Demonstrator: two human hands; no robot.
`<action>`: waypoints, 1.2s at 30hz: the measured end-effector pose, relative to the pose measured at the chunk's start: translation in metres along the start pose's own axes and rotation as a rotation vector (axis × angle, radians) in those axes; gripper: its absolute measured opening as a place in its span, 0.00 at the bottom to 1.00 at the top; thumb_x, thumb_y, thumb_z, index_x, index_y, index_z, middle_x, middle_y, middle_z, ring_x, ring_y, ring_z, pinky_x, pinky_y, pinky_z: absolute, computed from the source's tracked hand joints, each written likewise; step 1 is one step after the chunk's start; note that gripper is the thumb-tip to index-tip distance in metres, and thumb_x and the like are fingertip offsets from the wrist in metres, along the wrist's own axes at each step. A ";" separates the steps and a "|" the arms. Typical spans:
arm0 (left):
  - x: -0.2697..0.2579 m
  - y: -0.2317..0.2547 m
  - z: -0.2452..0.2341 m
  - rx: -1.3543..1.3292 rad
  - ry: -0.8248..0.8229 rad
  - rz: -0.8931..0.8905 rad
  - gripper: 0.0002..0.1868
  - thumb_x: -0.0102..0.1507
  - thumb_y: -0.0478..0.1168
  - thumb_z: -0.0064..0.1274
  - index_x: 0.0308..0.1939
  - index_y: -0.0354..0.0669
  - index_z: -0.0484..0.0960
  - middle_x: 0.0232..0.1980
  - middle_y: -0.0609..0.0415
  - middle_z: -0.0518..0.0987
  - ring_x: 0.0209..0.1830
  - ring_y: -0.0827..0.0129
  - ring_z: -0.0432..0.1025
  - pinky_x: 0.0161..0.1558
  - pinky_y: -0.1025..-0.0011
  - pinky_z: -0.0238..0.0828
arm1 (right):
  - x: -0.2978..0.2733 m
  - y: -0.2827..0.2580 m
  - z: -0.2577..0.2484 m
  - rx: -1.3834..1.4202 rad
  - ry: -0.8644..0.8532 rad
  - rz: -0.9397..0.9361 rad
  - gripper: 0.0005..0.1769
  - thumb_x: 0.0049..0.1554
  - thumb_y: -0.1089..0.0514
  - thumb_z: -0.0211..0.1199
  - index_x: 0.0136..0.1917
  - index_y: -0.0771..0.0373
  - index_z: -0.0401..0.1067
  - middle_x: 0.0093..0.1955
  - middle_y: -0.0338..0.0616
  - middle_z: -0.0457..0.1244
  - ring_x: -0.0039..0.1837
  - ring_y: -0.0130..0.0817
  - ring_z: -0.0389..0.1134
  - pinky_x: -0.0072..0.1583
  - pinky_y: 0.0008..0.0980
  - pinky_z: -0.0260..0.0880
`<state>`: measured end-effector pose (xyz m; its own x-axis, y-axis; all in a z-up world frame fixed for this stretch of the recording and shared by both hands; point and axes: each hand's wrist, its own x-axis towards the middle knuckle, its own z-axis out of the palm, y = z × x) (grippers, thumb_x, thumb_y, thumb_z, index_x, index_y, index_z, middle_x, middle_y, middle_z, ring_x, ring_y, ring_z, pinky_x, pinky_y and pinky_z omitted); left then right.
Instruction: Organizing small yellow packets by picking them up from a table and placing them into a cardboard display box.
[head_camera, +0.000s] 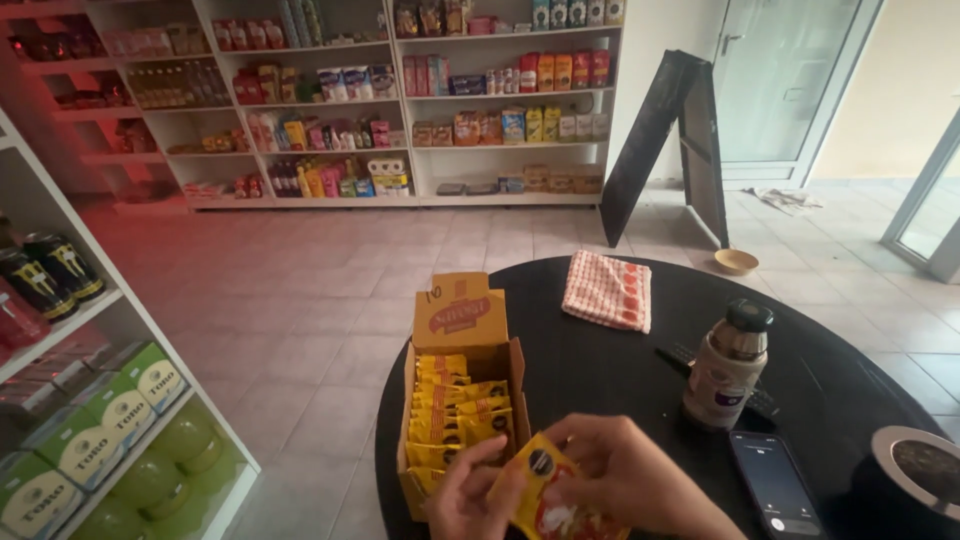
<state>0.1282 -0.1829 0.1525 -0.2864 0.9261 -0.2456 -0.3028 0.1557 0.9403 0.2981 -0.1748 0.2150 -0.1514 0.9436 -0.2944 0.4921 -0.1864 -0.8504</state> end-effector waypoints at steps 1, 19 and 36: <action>0.000 0.007 -0.001 0.026 -0.042 -0.070 0.19 0.56 0.38 0.66 0.50 0.38 0.92 0.39 0.40 0.92 0.39 0.55 0.86 0.38 0.63 0.82 | 0.007 0.011 0.000 -0.040 0.070 -0.038 0.23 0.49 0.61 0.76 0.58 0.53 0.78 0.48 0.42 0.81 0.45 0.30 0.85 0.41 0.24 0.86; 0.037 -0.024 -0.079 0.498 0.335 0.968 0.06 0.65 0.40 0.55 0.41 0.47 0.87 0.43 0.58 0.87 0.46 0.70 0.81 0.51 0.73 0.77 | 0.093 0.086 -0.055 0.086 0.136 0.150 0.32 0.57 0.65 0.66 0.73 0.61 0.62 0.58 0.59 0.72 0.51 0.49 0.78 0.51 0.39 0.84; 0.212 -0.251 -0.289 0.801 0.351 1.264 0.16 0.62 0.35 0.58 0.55 0.40 0.84 0.59 0.43 0.82 0.57 0.52 0.76 0.61 0.59 0.74 | 0.123 0.120 -0.020 -0.627 0.316 0.101 0.37 0.51 0.42 0.72 0.70 0.46 0.65 0.66 0.45 0.61 0.68 0.51 0.66 0.65 0.52 0.68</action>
<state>-0.1191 -0.1251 -0.2032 -0.1993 0.4839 0.8521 0.8156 -0.4001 0.4179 0.3563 -0.0757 0.0853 0.1303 0.9820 -0.1368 0.9059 -0.1740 -0.3860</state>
